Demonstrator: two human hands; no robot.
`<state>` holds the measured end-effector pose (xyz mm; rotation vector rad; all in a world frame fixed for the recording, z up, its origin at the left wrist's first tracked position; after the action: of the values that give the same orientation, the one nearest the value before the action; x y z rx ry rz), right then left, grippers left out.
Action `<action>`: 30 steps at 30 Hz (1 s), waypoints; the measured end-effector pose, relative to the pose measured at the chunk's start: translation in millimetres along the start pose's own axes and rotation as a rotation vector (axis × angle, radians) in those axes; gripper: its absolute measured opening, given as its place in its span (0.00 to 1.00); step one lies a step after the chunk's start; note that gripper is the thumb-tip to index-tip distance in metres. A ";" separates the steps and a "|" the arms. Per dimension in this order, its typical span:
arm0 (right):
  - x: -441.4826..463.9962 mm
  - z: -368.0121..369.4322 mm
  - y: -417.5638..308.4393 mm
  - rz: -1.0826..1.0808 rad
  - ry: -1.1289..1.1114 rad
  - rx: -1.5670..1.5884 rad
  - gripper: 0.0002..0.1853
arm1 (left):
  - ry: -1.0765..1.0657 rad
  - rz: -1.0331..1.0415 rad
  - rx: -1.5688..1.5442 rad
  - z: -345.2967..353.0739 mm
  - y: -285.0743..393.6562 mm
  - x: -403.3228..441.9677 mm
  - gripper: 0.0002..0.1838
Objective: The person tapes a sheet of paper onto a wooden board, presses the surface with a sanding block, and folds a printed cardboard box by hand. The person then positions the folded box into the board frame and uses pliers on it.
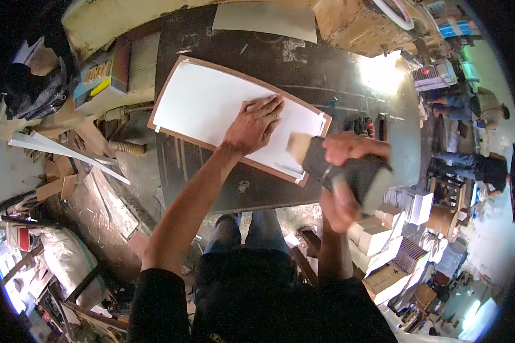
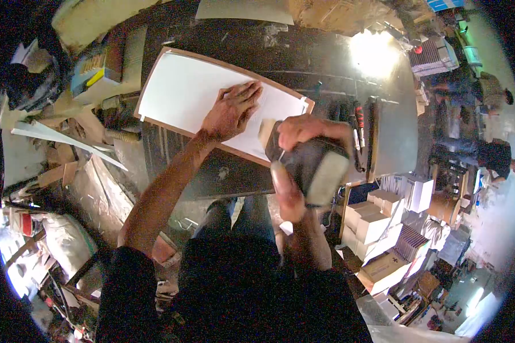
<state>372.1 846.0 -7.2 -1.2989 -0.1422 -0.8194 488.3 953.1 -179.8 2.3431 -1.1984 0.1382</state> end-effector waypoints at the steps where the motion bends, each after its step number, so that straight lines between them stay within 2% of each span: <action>1: 7.5 0.7 -10.4 -0.012 -0.006 -0.011 0.29 | -0.003 0.000 -0.002 0.5 0.8 -0.7 0.24; 2: 16.6 -0.5 -16.2 -0.088 -0.167 0.063 0.31 | 0.022 0.006 0.003 -0.6 1.3 0.5 0.24; 4: 15.8 4.6 -18.7 -0.159 -0.332 0.137 0.33 | 0.048 0.007 0.008 0.0 1.1 0.7 0.23; 5: 8.4 8.3 -14.4 -0.146 -0.232 0.106 0.34 | 0.062 0.019 -0.011 0.1 0.7 0.2 0.23; 8: -41.1 11.9 29.0 0.125 -0.006 -0.227 0.30 | 0.043 0.020 0.005 0.4 -3.1 -0.9 0.24; 9: -49.9 10.7 45.0 0.076 -0.111 -0.240 0.27 | 0.012 0.018 0.033 1.4 -1.6 -1.2 0.25; 10: -49.2 9.7 51.8 0.071 -0.118 -0.233 0.27 | 0.020 0.013 0.041 0.3 -2.8 -0.6 0.25; 14: -33.3 -2.8 44.9 0.117 0.014 -0.076 0.23 | 0.018 0.032 0.075 0.6 -3.5 1.7 0.25; 16: -17.5 1.7 26.6 0.113 0.069 0.009 0.23 | 0.012 0.022 0.043 4.4 -2.7 -2.0 0.25; 18: -0.8 -2.2 12.5 -0.038 -0.047 0.034 0.24 | 0.026 -0.010 -0.018 5.4 -3.6 -2.2 0.25; 19: 2.8 0.4 9.6 -0.060 -0.032 -0.032 0.24 | 0.023 0.006 0.006 4.1 -2.9 -1.7 0.28; 22: -6.9 2.3 20.2 0.009 0.010 -0.049 0.24 | -0.039 -0.034 -0.001 0.3 -4.5 0.2 0.34; 23: -7.9 0.8 22.4 0.036 -0.038 -0.058 0.24 | -0.035 -0.032 0.004 -0.9 -4.6 1.2 0.34; 25: 0.1 11.1 9.6 0.004 -0.042 -0.059 0.24 | -0.005 -0.004 -0.022 -2.5 -0.8 -0.6 0.39; 28: -1.0 19.1 -0.7 0.050 0.008 0.079 0.30 | -0.023 -0.028 0.015 1.1 -1.0 -1.0 0.40; 29: -1.5 19.0 2.9 -0.020 -0.041 0.120 0.30 | -0.024 -0.030 0.013 0.4 -0.6 -0.7 0.40; 30: -7.9 15.4 10.0 0.033 -0.035 0.053 0.29 | -0.017 -0.026 0.010 -0.8 -0.4 -0.5 0.40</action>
<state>377.7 863.7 -14.6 -1.2631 -0.1686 -0.7599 488.5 954.1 -179.4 2.3727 -1.1770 0.1156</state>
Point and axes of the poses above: each hand's wrist, its own x-axis towards the middle knuckle, its own z-axis out of the palm, y = z × x, the point moved 4 cm from there along x, towards the middle knuckle, and after that the axes turned 6 degrees about x, right-handed, at the moved point
